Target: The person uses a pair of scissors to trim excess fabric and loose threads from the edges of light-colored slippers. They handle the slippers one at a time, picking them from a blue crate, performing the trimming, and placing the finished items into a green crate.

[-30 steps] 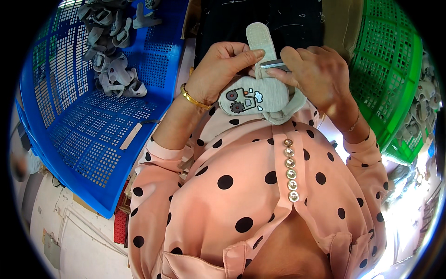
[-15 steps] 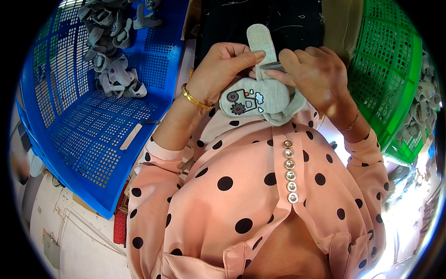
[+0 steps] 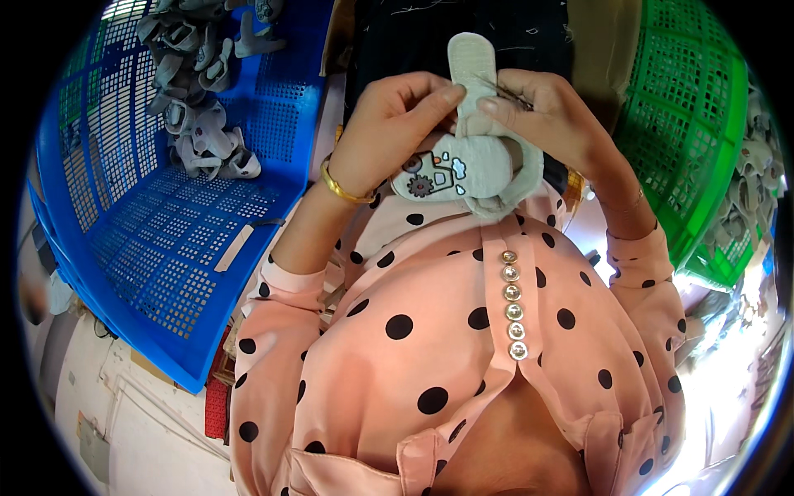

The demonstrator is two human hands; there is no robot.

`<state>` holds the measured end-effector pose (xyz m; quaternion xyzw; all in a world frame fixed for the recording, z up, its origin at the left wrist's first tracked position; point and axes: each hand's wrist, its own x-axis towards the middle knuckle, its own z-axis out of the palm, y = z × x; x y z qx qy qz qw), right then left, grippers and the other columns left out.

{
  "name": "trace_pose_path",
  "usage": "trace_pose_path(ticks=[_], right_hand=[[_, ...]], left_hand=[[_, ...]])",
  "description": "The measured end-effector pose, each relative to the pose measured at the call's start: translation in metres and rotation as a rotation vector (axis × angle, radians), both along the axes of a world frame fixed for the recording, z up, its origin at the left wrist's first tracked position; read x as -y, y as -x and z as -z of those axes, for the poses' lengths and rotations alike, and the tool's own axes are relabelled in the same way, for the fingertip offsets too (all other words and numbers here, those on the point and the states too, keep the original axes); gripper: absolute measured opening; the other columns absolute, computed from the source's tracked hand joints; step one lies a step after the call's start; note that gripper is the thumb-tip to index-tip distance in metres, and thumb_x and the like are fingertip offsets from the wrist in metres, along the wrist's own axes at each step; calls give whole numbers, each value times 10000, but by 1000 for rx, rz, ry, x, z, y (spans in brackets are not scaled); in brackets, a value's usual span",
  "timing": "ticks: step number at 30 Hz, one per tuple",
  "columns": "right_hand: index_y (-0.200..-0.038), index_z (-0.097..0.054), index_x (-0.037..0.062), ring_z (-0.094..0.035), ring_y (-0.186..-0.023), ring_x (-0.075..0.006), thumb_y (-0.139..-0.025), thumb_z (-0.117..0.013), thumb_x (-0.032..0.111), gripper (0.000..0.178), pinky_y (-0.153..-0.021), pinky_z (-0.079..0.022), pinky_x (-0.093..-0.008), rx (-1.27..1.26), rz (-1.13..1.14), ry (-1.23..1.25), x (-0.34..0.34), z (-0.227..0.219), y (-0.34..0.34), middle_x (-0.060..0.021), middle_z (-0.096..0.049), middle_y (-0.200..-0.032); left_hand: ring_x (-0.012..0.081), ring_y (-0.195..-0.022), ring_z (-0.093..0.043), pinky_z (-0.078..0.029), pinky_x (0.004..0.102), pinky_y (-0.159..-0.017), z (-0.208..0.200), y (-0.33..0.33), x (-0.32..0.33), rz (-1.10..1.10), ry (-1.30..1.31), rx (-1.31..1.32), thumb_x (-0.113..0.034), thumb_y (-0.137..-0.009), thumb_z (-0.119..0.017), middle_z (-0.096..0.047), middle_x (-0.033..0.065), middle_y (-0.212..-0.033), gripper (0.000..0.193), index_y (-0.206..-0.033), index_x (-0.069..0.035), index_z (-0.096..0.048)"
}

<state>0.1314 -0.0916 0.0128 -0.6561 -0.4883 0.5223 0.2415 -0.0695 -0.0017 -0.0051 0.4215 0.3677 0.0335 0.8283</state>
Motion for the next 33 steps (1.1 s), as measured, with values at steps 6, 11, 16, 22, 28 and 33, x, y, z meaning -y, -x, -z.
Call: trace_pose_path(ticks=[6,11,16,22,28,33], right_hand=[[-973,-650,-63,-460,-648,-48,-927,-635,290,356,-565,-435,-247,-183,112,122,1,9,-2,-5,-537,-676],[-939,-649,-53,-431,-611,-42,-944,-615,301,356,-533,-398,-231,-309,154,211,-2,3,-5,36,-499,-661],[-896,-636,-43,-409,-604,-44,-954,-599,307,356,-531,-383,-225,-224,153,165,0,0,-6,34,-475,-653],[-925,-634,-8,-545,-581,-142,-935,-614,285,294,-558,-443,-281,38,156,-210,-1,-4,2,-63,-586,-679],[-1035,-607,47,-635,-637,-294,-826,-727,332,374,-593,-495,-366,450,190,-187,27,-33,-21,-135,-634,-696],[-1058,-598,9,-624,-660,-356,-826,-686,252,347,-609,-497,-381,460,287,-162,37,-6,-11,-184,-639,-725]], left_hand=[[168,-776,-635,-505,277,-657,-9,-1,20,-121,-967,27,-90,-791,-760,-660,37,-839,149,-885,-34,-660],[244,-776,-623,-494,320,-663,-5,2,17,-32,-1194,-44,-106,-802,-725,-663,76,-849,104,-876,-55,-674],[217,-749,-596,-480,315,-682,11,14,-20,-87,-1618,-282,-234,-880,-688,-652,86,-802,200,-854,-36,-670],[23,-666,-549,-444,191,-592,-10,-8,8,112,-399,-38,-202,-906,-684,-660,2,-788,226,-1016,-5,-689],[26,-655,-554,-451,187,-590,-4,-12,8,-278,-332,-3,-187,-914,-671,-657,9,-761,198,-931,9,-688],[39,-683,-587,-476,201,-600,-1,-14,18,-231,-279,-84,-198,-930,-652,-660,36,-754,231,-851,19,-666]])
